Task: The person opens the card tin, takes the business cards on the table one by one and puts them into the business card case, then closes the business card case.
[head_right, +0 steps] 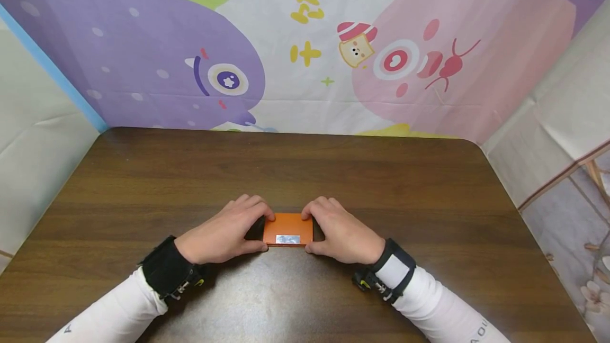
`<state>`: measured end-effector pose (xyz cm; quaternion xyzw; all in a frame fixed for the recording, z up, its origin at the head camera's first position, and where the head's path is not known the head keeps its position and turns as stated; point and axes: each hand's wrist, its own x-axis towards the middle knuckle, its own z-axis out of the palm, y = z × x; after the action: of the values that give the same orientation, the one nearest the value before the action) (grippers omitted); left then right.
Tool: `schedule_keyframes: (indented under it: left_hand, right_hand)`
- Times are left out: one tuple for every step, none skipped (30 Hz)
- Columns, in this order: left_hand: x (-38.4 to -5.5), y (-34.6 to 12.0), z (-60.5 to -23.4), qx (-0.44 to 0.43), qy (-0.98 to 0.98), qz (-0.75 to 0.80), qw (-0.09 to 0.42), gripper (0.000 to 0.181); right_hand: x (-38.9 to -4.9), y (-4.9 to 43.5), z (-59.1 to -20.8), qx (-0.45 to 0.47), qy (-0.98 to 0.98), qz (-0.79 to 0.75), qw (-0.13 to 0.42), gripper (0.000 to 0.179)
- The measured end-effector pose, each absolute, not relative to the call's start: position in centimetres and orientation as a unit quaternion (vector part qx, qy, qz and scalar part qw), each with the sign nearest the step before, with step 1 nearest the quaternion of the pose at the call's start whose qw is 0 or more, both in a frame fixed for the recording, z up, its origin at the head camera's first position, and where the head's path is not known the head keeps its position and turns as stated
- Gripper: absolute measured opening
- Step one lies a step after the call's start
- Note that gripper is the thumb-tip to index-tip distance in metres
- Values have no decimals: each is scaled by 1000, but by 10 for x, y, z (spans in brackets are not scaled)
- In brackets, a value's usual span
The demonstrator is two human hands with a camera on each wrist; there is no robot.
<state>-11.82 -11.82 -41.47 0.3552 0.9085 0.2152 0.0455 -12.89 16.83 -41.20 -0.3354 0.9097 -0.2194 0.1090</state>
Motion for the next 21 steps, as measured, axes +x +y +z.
schedule_keyframes:
  left_hand:
    - [-118,-118,-415,356,909,215,45,46]
    - [-118,-118,-415,356,909,214,44,46]
    - [-118,-118,-415,356,909,214,43,46]
    - [-118,-118,-415,356,909,214,42,46]
    - [-118,-118,-415,356,909,214,42,45]
    - [-118,-118,-415,357,909,214,42,45]
    - [-118,-118,-415,357,908,214,41,45]
    - [-118,-118,-415,358,908,214,41,45]
    - [-118,-118,-415,358,908,214,41,46]
    - [-118,-118,-415,359,907,215,41,46]
    - [-118,-119,-415,359,907,216,41,47]
    - [-118,-119,-415,360,906,217,41,48]
    - [-118,-119,-415,360,906,219,41,48]
    - [-118,-120,-414,360,906,221,40,49]
    - [-118,-120,-414,360,905,222,38,50]
    - [-118,-120,-413,359,905,223,35,52]
    - [-117,-121,-412,359,906,224,29,53]
    - [-117,-121,-411,358,906,224,23,54]
    - [-117,-122,-410,358,907,223,15,56]
    - [-116,-122,-409,358,907,223,7,57]
    - [-116,-122,-408,357,907,222,-1,60]
  right_hand:
    - [-129,168,-412,-336,910,-219,109,52]
    - [-129,168,-412,-336,910,-220,109,51]
    - [-129,168,-412,-336,909,-220,109,51]
    - [-129,168,-412,-336,909,-220,109,51]
    - [-129,168,-412,-336,909,-220,109,51]
    - [-129,167,-413,-336,909,-220,109,52]
    - [-130,168,-413,-336,909,-220,109,52]
    - [-130,167,-413,-336,909,-221,109,52]
    - [-130,168,-413,-337,909,-221,110,52]
    - [-130,168,-413,-337,908,-222,110,52]
    - [-130,168,-413,-336,908,-223,110,53]
    - [-130,169,-413,-336,908,-224,109,53]
    - [-130,169,-412,-335,908,-225,109,54]
    - [-130,170,-411,-335,908,-226,106,54]
    - [-130,171,-411,-335,909,-227,102,55]
    - [-130,171,-410,-335,909,-229,96,56]
    - [-130,172,-408,-334,910,-229,90,56]
    - [-129,173,-407,-333,911,-230,83,57]
    - [-129,173,-405,-332,912,-230,76,58]
    - [-129,174,-404,-331,913,-229,69,59]
    - [-128,174,-403,-329,914,-229,62,60]
